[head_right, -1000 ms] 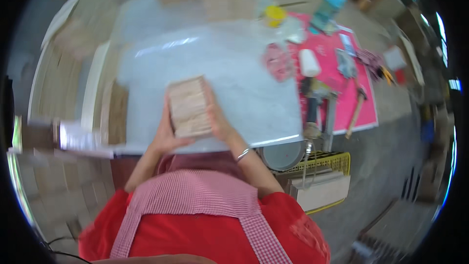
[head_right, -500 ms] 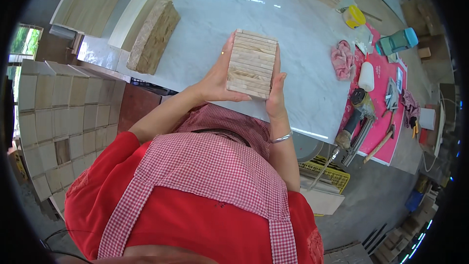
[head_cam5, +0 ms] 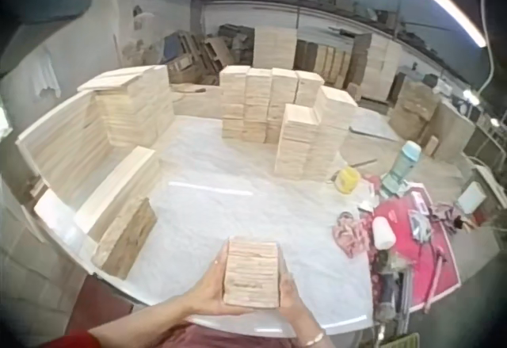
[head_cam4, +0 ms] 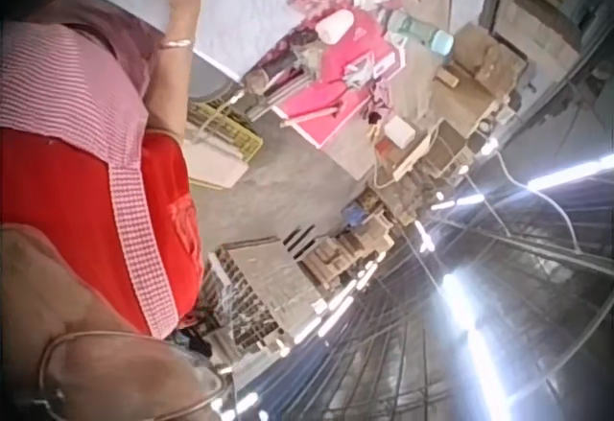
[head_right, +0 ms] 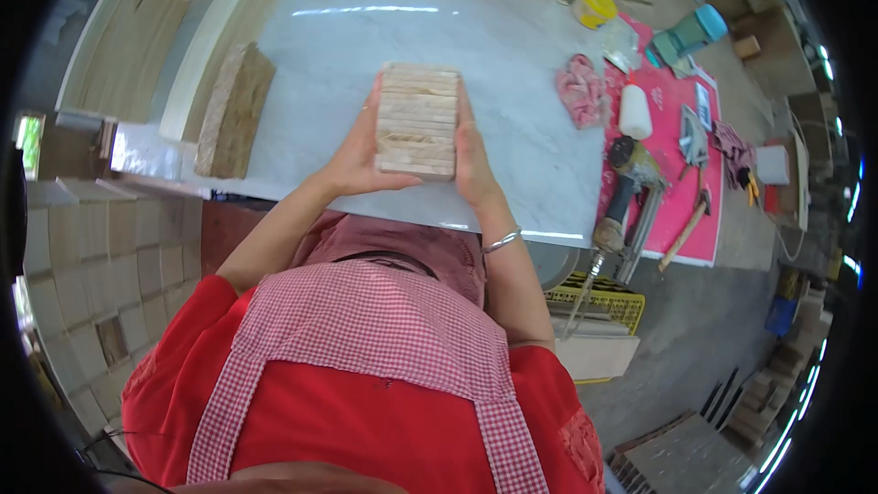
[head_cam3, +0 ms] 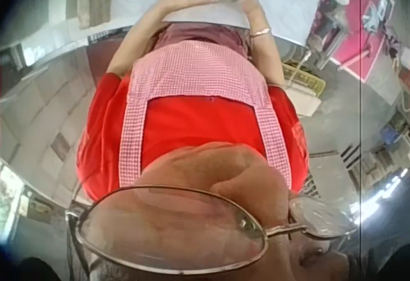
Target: Assembling small wooden boxes using wood glue, a pneumatic nail gun, and a hammer.
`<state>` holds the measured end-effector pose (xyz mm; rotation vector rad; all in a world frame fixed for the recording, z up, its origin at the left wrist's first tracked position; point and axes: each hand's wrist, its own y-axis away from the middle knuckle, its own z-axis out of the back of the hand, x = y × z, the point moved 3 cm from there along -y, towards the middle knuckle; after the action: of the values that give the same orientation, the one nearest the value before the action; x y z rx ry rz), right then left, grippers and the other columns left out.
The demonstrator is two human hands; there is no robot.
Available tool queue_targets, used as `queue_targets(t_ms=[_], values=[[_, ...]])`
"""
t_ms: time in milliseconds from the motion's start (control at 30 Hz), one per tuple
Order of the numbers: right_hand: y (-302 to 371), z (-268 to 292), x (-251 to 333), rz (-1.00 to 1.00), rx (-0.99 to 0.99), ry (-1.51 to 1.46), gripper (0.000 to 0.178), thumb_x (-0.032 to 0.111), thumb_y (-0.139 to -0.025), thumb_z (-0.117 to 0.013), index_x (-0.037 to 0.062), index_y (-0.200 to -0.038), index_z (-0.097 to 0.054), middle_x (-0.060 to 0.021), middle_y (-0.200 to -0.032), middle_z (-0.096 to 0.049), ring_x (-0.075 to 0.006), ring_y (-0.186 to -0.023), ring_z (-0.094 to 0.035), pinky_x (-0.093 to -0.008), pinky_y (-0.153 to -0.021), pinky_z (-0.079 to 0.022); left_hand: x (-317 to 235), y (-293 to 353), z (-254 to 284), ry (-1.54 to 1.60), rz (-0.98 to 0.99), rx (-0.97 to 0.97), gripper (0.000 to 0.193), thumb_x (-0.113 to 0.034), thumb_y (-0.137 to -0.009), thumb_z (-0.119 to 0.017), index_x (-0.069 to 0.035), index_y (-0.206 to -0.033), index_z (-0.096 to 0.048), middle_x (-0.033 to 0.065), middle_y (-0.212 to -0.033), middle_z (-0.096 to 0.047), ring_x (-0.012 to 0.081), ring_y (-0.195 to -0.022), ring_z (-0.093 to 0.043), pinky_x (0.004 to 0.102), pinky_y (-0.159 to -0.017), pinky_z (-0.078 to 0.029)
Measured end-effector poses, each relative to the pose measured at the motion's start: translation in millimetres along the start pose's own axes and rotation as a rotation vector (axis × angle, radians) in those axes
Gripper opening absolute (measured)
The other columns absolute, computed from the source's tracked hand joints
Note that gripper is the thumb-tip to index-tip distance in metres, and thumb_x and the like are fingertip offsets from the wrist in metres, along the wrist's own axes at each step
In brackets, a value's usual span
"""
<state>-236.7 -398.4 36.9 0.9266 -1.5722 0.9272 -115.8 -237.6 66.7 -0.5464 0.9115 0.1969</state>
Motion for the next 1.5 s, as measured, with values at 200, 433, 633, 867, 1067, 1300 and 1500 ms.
queue_targets(t_ms=[200, 433, 633, 867, 1067, 1300, 1500], values=[[-39, 112, 63, 0.271, -0.375, 0.938, 0.062, 0.038, -0.094, -0.064, -0.0039, -0.137, -0.049, -0.0259, -0.14, -0.05, -0.0406, -0.131, -0.048, -0.0442, -0.11, -0.038, 12, 9, 1, 0.058, 0.097, 0.03, 0.14, -0.043, -0.063, -0.09, 0.002, -0.156, 0.004, 0.0261, -0.16, -0.016, 0.0415, -0.147, -0.022, 0.0467, -0.12, -0.023], [-32, 277, 80, -0.588, -0.646, 1.499, 0.074, 0.052, -0.079, -0.072, -0.0017, -0.127, -0.055, -0.0267, -0.12, -0.064, -0.0445, -0.109, -0.062, -0.052, -0.095, -0.049, 12, 13, 0, -0.028, 0.131, 0.052, 0.141, -0.043, -0.06, -0.092, 0.001, -0.156, 0.002, 0.0253, -0.16, -0.015, 0.0409, -0.147, -0.022, 0.0463, -0.12, -0.023], [-24, 284, 97, 0.0, -1.057, 1.199, 0.07, 0.045, -0.078, -0.08, -0.0047, -0.12, -0.056, -0.0209, -0.11, -0.067, -0.0317, -0.098, -0.067, -0.0428, -0.085, -0.054, 12, 6, 2, 0.031, 0.095, 0.005, 0.14, -0.042, -0.058, -0.092, 0.002, -0.155, -0.002, 0.0268, -0.158, -0.018, 0.0419, -0.146, -0.024, 0.0454, -0.12, -0.024], [-13, 134, 159, 0.363, -0.726, 0.373, 0.05, 0.029, -0.087, -0.076, -0.0012, -0.122, -0.056, -0.0088, -0.108, -0.063, -0.0137, -0.081, -0.061, -0.0238, -0.06, -0.047, 13, 10, 1, -0.016, 0.066, -0.061, 0.137, -0.044, -0.057, -0.091, 0.003, -0.155, -0.007, 0.0279, -0.155, -0.024, 0.0429, -0.143, -0.029, 0.0451, -0.117, -0.028], [-26, 45, 141, 0.273, -0.39, 0.507, 0.053, 0.022, -0.083, -0.08, 0.0014, -0.124, -0.055, -0.0085, -0.11, -0.059, -0.0156, -0.091, -0.06, -0.0257, -0.066, -0.051, 14, 8, -1, 0.001, 0.053, -0.074, 0.137, -0.041, -0.056, -0.092, 0.001, -0.155, -0.007, 0.0257, -0.155, -0.026, 0.0418, -0.141, -0.033, 0.0456, -0.116, -0.03], [-41, 20, 131, 0.308, -0.235, 0.659, 0.055, 0.021, -0.081, -0.082, 0.0023, -0.125, -0.054, -0.0076, -0.111, -0.058, -0.0156, -0.097, -0.058, -0.029, -0.079, -0.051, 14, 11, -2, 0.03, 0.074, -0.068, 0.138, -0.041, -0.056, -0.092, 0.001, -0.156, -0.007, 0.0252, -0.155, -0.025, 0.0417, -0.14, -0.034, 0.0451, -0.115, -0.031], [-48, 6, 132, 0.324, -0.182, 0.602, 0.053, 0.019, -0.08, -0.083, 0.0026, -0.123, -0.055, -0.0069, -0.109, -0.059, -0.0153, -0.098, -0.058, -0.0292, -0.084, -0.051, 12, 10, -1, 0.021, 0.076, -0.059, 0.138, -0.049, -0.056, -0.09, 0.005, -0.153, -0.009, 0.0289, -0.154, -0.024, 0.0434, -0.139, -0.033, 0.0446, -0.115, -0.031]])
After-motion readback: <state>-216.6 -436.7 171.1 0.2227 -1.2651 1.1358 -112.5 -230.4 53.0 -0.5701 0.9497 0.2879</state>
